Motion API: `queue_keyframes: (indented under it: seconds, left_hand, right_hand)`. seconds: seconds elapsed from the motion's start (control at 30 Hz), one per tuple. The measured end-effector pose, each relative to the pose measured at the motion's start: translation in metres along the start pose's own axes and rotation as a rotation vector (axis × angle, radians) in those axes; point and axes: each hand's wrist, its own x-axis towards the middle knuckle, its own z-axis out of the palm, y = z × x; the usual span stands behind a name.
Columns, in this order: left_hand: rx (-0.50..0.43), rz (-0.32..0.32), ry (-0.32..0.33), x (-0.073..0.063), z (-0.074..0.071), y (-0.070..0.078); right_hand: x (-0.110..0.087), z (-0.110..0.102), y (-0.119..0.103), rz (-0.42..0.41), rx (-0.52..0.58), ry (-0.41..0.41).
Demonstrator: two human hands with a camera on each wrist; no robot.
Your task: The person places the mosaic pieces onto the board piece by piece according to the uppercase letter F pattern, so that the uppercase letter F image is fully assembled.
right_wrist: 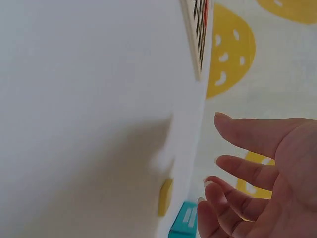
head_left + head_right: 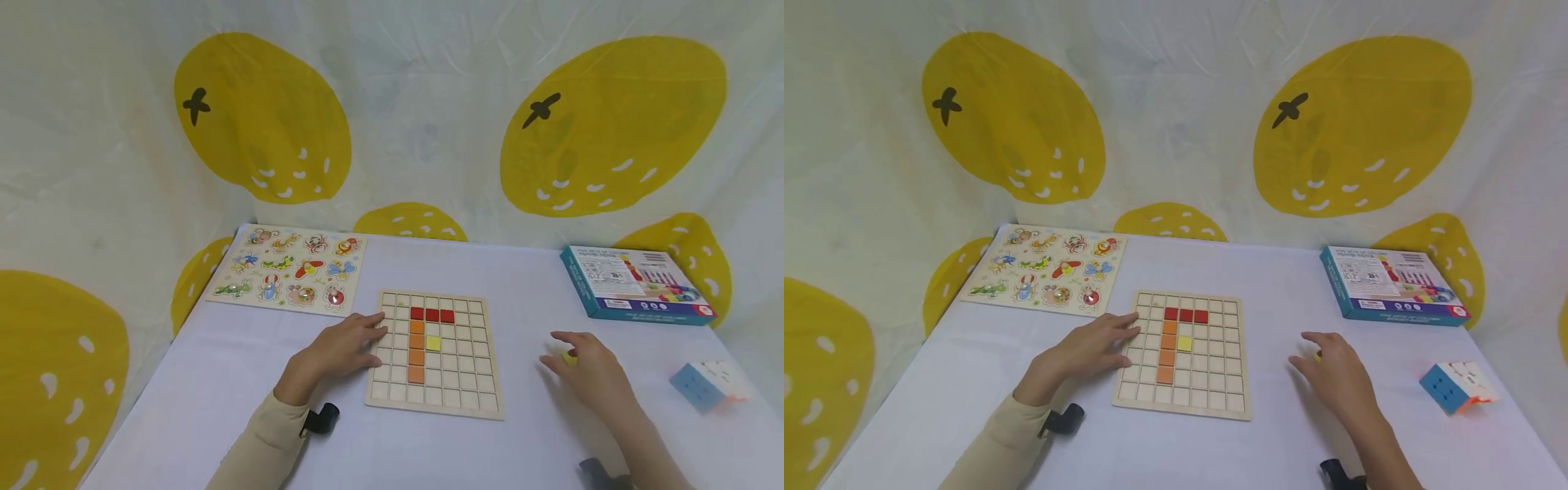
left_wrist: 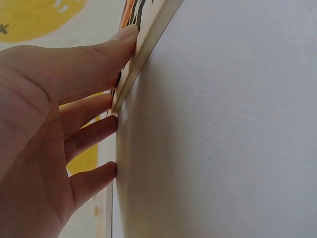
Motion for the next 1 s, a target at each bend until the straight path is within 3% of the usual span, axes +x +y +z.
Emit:
queue_keyframes:
  seconds: [0.23, 0.47, 1.0]
  left_hand:
    - [-0.012, -0.006, -0.005, 0.000, 0.000, 0.000]
    - [-0.015, -0.005, -0.005, 0.000, 0.000, -0.001]
    - [-0.021, -0.005, -0.001, -0.001, 0.000, -0.001]
  right_hand:
    - [0.007, -0.004, 0.034, 0.140, 0.009, -0.123]
    - [0.013, 0.002, 0.049, 0.132, -0.009, -0.138]
    - [0.023, 0.003, 0.055, 0.175, 0.094, -0.175]
